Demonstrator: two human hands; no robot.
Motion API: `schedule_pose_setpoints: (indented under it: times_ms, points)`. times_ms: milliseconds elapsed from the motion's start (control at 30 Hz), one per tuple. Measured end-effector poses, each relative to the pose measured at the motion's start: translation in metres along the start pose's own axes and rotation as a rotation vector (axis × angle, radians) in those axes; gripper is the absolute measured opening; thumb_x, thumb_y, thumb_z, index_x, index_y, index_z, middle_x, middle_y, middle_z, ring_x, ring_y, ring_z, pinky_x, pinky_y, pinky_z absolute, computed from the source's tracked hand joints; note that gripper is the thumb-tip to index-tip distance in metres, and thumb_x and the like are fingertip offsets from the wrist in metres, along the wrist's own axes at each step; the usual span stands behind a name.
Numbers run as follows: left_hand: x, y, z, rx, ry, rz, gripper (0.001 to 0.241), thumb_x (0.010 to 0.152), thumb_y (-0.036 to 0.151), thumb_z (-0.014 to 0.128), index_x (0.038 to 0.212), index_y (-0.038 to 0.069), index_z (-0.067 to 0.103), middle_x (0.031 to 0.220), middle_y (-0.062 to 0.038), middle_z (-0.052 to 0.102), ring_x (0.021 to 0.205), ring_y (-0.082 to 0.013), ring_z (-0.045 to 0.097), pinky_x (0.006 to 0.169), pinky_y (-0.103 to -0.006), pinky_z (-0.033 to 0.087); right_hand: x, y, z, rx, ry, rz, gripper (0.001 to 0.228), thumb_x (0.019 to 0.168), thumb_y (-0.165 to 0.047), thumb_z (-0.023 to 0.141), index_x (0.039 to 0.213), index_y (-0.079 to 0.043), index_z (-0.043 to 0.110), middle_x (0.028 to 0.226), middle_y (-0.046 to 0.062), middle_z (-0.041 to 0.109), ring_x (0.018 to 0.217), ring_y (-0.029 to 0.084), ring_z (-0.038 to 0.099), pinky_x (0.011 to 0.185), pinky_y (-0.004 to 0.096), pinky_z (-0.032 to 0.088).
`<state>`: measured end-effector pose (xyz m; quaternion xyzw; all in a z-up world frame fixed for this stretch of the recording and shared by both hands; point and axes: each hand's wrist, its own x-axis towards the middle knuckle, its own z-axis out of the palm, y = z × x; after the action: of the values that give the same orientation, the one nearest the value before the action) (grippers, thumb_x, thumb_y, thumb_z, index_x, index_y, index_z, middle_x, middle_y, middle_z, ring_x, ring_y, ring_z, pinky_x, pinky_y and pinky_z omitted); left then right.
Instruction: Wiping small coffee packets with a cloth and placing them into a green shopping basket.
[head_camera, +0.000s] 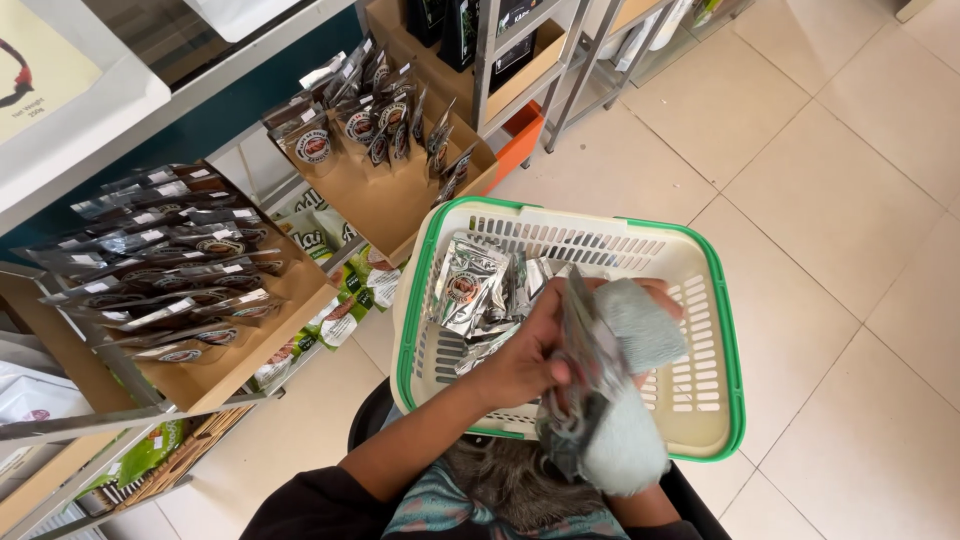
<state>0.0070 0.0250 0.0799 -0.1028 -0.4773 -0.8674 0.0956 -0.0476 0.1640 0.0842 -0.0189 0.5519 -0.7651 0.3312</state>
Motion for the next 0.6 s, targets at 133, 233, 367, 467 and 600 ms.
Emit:
schedule_pose_setpoints:
  times_ms: [133, 233, 367, 467, 600]
  points:
    - [0.013, -0.094, -0.078, -0.475, 0.096, 0.09, 0.065, 0.093, 0.053, 0.071, 0.133, 0.009, 0.044, 0.146, -0.007, 0.045, 0.137, -0.0177, 0.045, 0.121, -0.0354, 0.036, 0.027, 0.023, 0.008, -0.315, -0.167, -0.427, 0.065, 0.084, -0.015, 0.073, 0.145, -0.017, 0.05, 0.116, 0.015, 0.055, 0.095, 0.024, 0.05, 0.079, 0.033, 0.045]
    - [0.021, -0.128, -0.116, -0.9, 0.121, -0.105, 0.041, 0.109, 0.039, 0.065, 0.127, 0.008, 0.046, 0.136, -0.004, 0.051, 0.129, -0.0116, 0.047, 0.122, -0.0225, 0.034, 0.021, 0.005, 0.016, -0.731, -0.258, -1.142, 0.072, 0.071, -0.007, 0.086, 0.132, -0.02, 0.05, 0.115, 0.008, 0.047, 0.107, 0.023, 0.049, 0.093, 0.036, 0.043]
    - [0.018, -0.032, -0.075, -0.919, -0.062, 0.35, 0.038, 0.104, 0.038, 0.06, 0.122, 0.005, 0.052, 0.103, -0.005, 0.062, 0.12, -0.0255, 0.057, 0.121, -0.0452, 0.037, 0.02, -0.019, 0.003, -1.058, -0.547, -1.12, 0.066, 0.058, -0.012, 0.088, 0.119, -0.02, 0.063, 0.11, 0.007, 0.049, 0.11, 0.03, 0.049, 0.103, 0.05, 0.039]
    - [0.003, -0.003, -0.079, -0.935, -0.102, 0.336, 0.037, 0.101, 0.034, 0.062, 0.126, 0.008, 0.052, 0.091, 0.0, 0.06, 0.094, -0.0182, 0.064, 0.119, -0.0446, 0.037, 0.03, -0.025, -0.028, -1.094, -0.596, -0.953, 0.061, 0.056, -0.007, 0.085, 0.114, -0.02, 0.071, 0.112, 0.007, 0.052, 0.113, 0.029, 0.052, 0.1, 0.046, 0.045]
    - [-0.019, 0.013, -0.095, -0.44, 0.031, 0.326, 0.048, 0.111, 0.047, 0.067, 0.123, 0.002, 0.051, 0.087, -0.002, 0.06, 0.068, -0.0129, 0.062, 0.106, -0.0406, 0.05, 0.041, -0.043, -0.068, -1.008, -0.385, -0.797, 0.061, 0.058, 0.007, 0.073, 0.115, -0.015, 0.069, 0.119, 0.009, 0.051, 0.119, 0.028, 0.055, 0.098, 0.04, 0.052]
